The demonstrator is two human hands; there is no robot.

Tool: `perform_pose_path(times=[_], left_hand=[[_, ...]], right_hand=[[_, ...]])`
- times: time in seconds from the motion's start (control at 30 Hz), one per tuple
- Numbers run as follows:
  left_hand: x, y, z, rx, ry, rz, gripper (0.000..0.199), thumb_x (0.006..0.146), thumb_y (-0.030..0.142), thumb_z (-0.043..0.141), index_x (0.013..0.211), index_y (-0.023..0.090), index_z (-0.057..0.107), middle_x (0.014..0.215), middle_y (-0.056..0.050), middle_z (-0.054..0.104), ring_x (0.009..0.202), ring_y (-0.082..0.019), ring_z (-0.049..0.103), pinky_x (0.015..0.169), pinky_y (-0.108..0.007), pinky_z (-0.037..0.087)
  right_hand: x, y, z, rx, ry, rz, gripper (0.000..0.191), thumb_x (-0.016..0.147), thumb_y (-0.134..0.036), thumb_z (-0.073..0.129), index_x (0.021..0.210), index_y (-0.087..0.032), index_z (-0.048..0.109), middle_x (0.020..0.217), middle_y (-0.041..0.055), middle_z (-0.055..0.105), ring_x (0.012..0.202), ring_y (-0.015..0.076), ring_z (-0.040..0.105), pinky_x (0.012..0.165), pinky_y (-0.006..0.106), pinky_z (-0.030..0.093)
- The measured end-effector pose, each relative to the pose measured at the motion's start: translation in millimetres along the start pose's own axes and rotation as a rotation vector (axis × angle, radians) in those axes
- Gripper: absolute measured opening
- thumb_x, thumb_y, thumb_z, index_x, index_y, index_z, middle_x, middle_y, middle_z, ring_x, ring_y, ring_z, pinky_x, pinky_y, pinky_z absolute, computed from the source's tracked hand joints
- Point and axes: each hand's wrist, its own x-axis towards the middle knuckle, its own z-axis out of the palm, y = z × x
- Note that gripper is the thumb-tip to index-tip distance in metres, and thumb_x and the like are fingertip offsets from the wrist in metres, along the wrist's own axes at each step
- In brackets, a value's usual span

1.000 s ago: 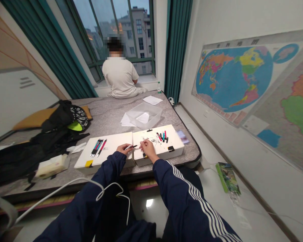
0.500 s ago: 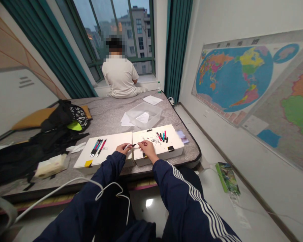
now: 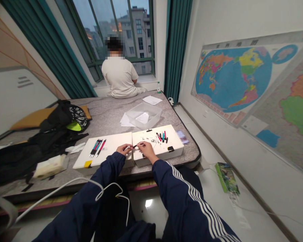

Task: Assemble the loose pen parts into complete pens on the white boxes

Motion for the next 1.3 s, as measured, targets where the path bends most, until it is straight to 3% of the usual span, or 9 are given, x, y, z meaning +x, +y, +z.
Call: perform_pose_path(times=[0.17, 0.27, 0.37, 0.47, 0.6, 0.77, 1.0, 1.17, 1.3], left_hand=[[3.7, -2.2, -1.7, -0.212, 0.05, -0.141, 0.08, 0.074, 0.079, 0.033, 0.093, 0.009, 0.066, 0.085, -0.018, 0.073, 0.043, -0.013, 0.053, 0.041, -0.026, 0.034], [6.5, -4.2, -5.5, -0.285, 0.047, -0.173, 0.089, 0.074, 0.083, 0.02, 0.096, 0.008, 0.062, 0.087, -0.02, 0.072, 0.044, -0.015, 0.057, 0.039, -0.025, 0.032], [8.4, -7.5, -8.2, -0.299, 0.064, -0.204, 0.092, 0.072, 0.084, 0.014, 0.094, 0.009, 0.062, 0.082, -0.018, 0.073, 0.037, -0.012, 0.05, 0.037, -0.025, 0.031], [8.3, -9.8, -8.7, -0.31, 0.08, -0.168, 0.087, 0.075, 0.082, 0.018, 0.092, 0.011, 0.064, 0.065, -0.011, 0.07, 0.03, -0.01, 0.041, 0.036, -0.025, 0.028], [7.5, -9.3, -5.9, -0.281, 0.092, -0.118, 0.08, 0.076, 0.079, 0.027, 0.092, 0.011, 0.065, 0.048, -0.004, 0.061, 0.031, -0.011, 0.041, 0.036, -0.025, 0.028], [7.4, -7.5, -2.4, -0.195, 0.089, -0.14, 0.076, 0.069, 0.079, 0.042, 0.088, 0.009, 0.069, 0.08, -0.015, 0.072, 0.05, -0.015, 0.058, 0.04, -0.024, 0.031], [4.6, -6.9, -1.6, -0.055, 0.032, -0.057, 0.062, 0.076, 0.065, 0.047, 0.1, 0.013, 0.07, 0.098, -0.013, 0.072, 0.059, -0.016, 0.061, 0.053, -0.027, 0.044], [4.9, -15.9, 3.6, 0.021, 0.135, -0.026, 0.056, 0.075, 0.059, 0.054, 0.105, 0.014, 0.068, 0.071, -0.006, 0.07, 0.061, -0.017, 0.061, 0.064, -0.029, 0.048], [7.6, -24.4, 5.3, 0.041, 0.165, -0.005, 0.048, 0.073, 0.057, 0.056, 0.093, 0.016, 0.072, 0.077, -0.007, 0.071, 0.076, -0.021, 0.065, 0.077, -0.034, 0.049]], right_hand=[[1.7, 0.0, 1.1, 0.193, 0.04, 0.086, 0.036, 0.074, -0.051, 0.065, 0.081, -0.016, 0.058, 0.07, 0.0049, 0.067, 0.068, 0.0196, 0.07, 0.058, 0.027, 0.055], [0.5, -2.2, 0.4, 0.227, 0.043, 0.088, 0.039, 0.073, -0.052, 0.066, 0.083, -0.016, 0.057, 0.071, 0.0049, 0.067, 0.068, 0.0203, 0.07, 0.059, 0.028, 0.057], [-0.1, -3.0, 0.0, 0.221, 0.05, 0.091, 0.038, 0.073, -0.052, 0.066, 0.083, -0.016, 0.057, 0.071, 0.0045, 0.067, 0.066, 0.0193, 0.07, 0.057, 0.027, 0.056], [0.5, -2.1, 0.3, 0.199, 0.055, 0.079, 0.035, 0.074, -0.05, 0.065, 0.08, -0.017, 0.057, 0.068, 0.0034, 0.065, 0.063, 0.0176, 0.069, 0.056, 0.025, 0.055], [0.9, 0.1, 1.9, 0.152, 0.055, 0.059, 0.031, 0.076, -0.047, 0.064, 0.079, -0.017, 0.059, 0.066, 0.0024, 0.064, 0.06, 0.0158, 0.067, 0.054, 0.024, 0.054], [0.3, 2.9, 3.6, 0.087, 0.03, 0.041, 0.028, 0.076, -0.043, 0.064, 0.082, -0.016, 0.065, 0.072, 0.0048, 0.067, 0.061, 0.015, 0.065, 0.055, 0.024, 0.054], [-0.2, -1.8, 5.2, 0.076, 0.027, 0.072, 0.029, 0.073, -0.041, 0.067, 0.082, -0.015, 0.069, 0.074, 0.0058, 0.068, 0.062, 0.0152, 0.065, 0.052, 0.023, 0.053], [3.1, -7.6, 10.7, 0.084, 0.013, 0.155, 0.029, 0.074, -0.041, 0.066, 0.085, -0.014, 0.068, 0.067, 0.0035, 0.065, 0.057, 0.0132, 0.062, 0.044, 0.018, 0.047], [10.0, -11.7, 17.8, 0.048, -0.001, 0.173, 0.027, 0.076, -0.039, 0.064, 0.087, -0.015, 0.068, 0.071, 0.0041, 0.066, 0.056, 0.0128, 0.062, 0.042, 0.018, 0.047]])
